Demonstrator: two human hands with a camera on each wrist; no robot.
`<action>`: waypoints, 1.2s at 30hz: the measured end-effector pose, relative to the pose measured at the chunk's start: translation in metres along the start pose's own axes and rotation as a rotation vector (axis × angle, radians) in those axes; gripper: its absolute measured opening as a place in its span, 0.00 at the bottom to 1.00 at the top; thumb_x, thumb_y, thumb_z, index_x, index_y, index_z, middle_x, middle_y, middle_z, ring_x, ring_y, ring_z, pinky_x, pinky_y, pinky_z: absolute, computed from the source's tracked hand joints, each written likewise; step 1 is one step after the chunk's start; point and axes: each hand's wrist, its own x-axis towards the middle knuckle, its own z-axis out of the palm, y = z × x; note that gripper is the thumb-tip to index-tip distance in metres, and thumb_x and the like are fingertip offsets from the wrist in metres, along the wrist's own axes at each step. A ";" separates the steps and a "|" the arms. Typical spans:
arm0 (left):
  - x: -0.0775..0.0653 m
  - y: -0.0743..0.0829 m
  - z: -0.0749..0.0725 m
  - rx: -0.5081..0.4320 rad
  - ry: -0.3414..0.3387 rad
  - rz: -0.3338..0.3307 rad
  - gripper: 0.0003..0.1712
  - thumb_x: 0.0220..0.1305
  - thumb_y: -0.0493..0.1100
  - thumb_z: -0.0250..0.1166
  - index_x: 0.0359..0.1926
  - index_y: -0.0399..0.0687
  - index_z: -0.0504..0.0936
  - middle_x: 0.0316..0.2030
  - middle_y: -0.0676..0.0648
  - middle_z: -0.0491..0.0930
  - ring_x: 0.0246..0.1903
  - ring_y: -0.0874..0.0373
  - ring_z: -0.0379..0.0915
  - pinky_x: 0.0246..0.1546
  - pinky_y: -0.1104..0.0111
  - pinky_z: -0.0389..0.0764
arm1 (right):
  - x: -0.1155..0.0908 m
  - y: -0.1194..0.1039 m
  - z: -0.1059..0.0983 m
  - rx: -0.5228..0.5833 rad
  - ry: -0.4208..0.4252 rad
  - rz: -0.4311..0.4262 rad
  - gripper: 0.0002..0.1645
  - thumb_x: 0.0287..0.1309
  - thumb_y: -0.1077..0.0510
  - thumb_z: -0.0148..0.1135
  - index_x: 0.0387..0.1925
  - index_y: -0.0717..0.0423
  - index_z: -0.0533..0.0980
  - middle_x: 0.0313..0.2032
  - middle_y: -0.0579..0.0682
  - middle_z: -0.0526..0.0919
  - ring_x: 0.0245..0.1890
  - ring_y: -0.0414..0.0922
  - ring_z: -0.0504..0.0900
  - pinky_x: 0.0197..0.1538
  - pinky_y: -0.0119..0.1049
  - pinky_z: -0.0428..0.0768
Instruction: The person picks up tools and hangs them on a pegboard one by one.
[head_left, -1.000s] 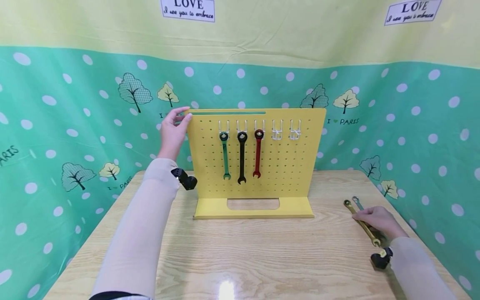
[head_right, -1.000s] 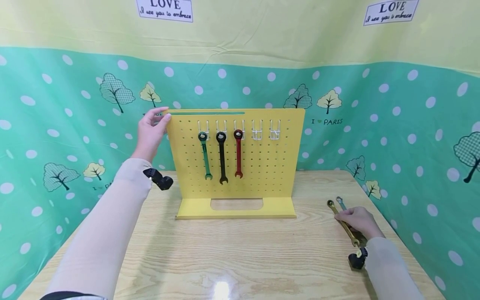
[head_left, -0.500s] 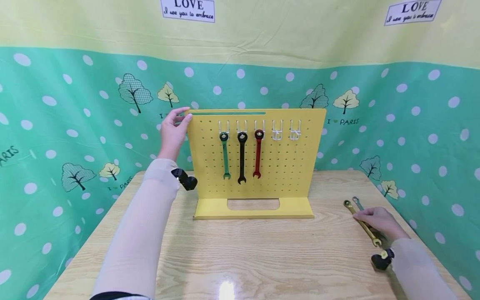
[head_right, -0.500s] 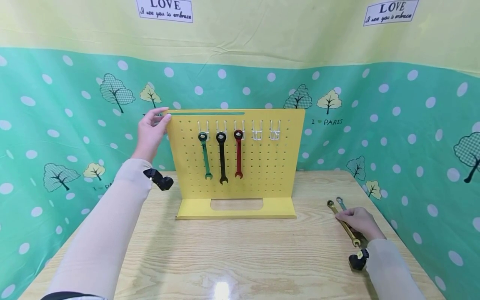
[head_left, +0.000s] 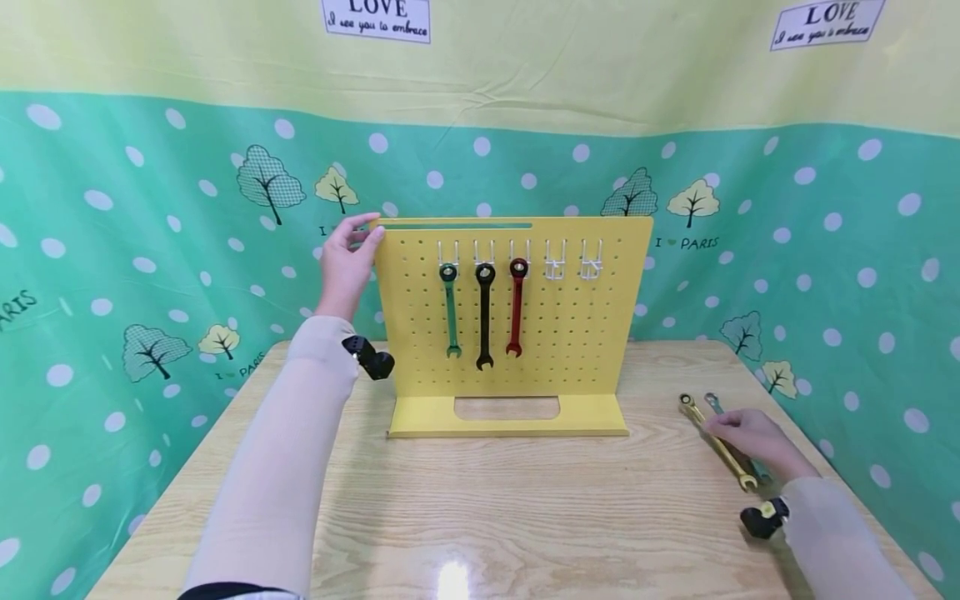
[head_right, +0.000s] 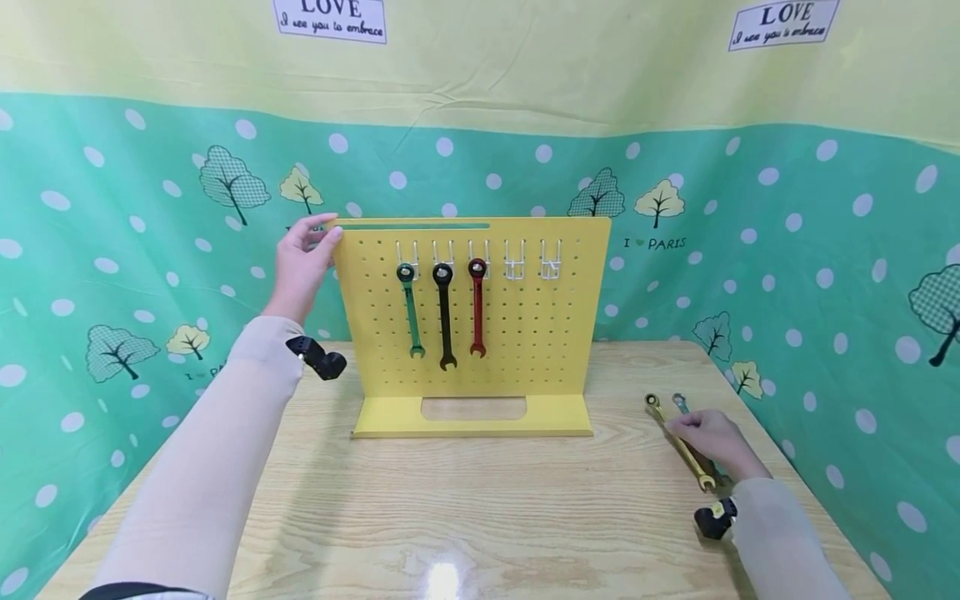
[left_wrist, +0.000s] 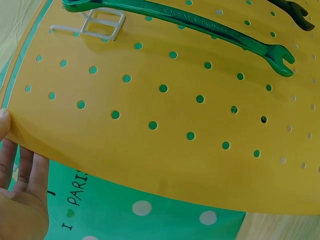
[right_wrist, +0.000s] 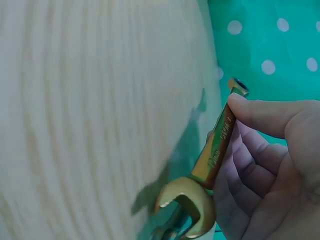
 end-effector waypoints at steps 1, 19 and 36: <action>0.000 0.000 0.000 0.000 0.000 -0.002 0.20 0.70 0.54 0.62 0.61 0.62 0.80 0.55 0.47 0.76 0.51 0.55 0.75 0.51 0.65 0.80 | 0.000 -0.001 0.000 0.005 -0.004 -0.009 0.42 0.71 0.40 0.55 0.59 0.79 0.69 0.55 0.74 0.74 0.49 0.59 0.76 0.47 0.49 0.80; 0.000 0.000 -0.001 -0.004 0.002 0.004 0.20 0.70 0.54 0.63 0.61 0.62 0.80 0.54 0.47 0.76 0.50 0.55 0.75 0.51 0.65 0.80 | -0.002 -0.067 0.004 0.154 -0.048 -0.162 0.34 0.76 0.45 0.51 0.60 0.76 0.67 0.49 0.64 0.77 0.47 0.53 0.77 0.44 0.46 0.84; 0.001 -0.001 0.001 -0.010 0.002 0.024 0.20 0.70 0.53 0.63 0.61 0.60 0.80 0.54 0.47 0.76 0.50 0.55 0.76 0.52 0.64 0.79 | 0.008 -0.140 0.029 0.350 -0.012 -0.330 0.25 0.75 0.51 0.54 0.55 0.71 0.69 0.42 0.58 0.73 0.41 0.47 0.75 0.41 0.41 0.85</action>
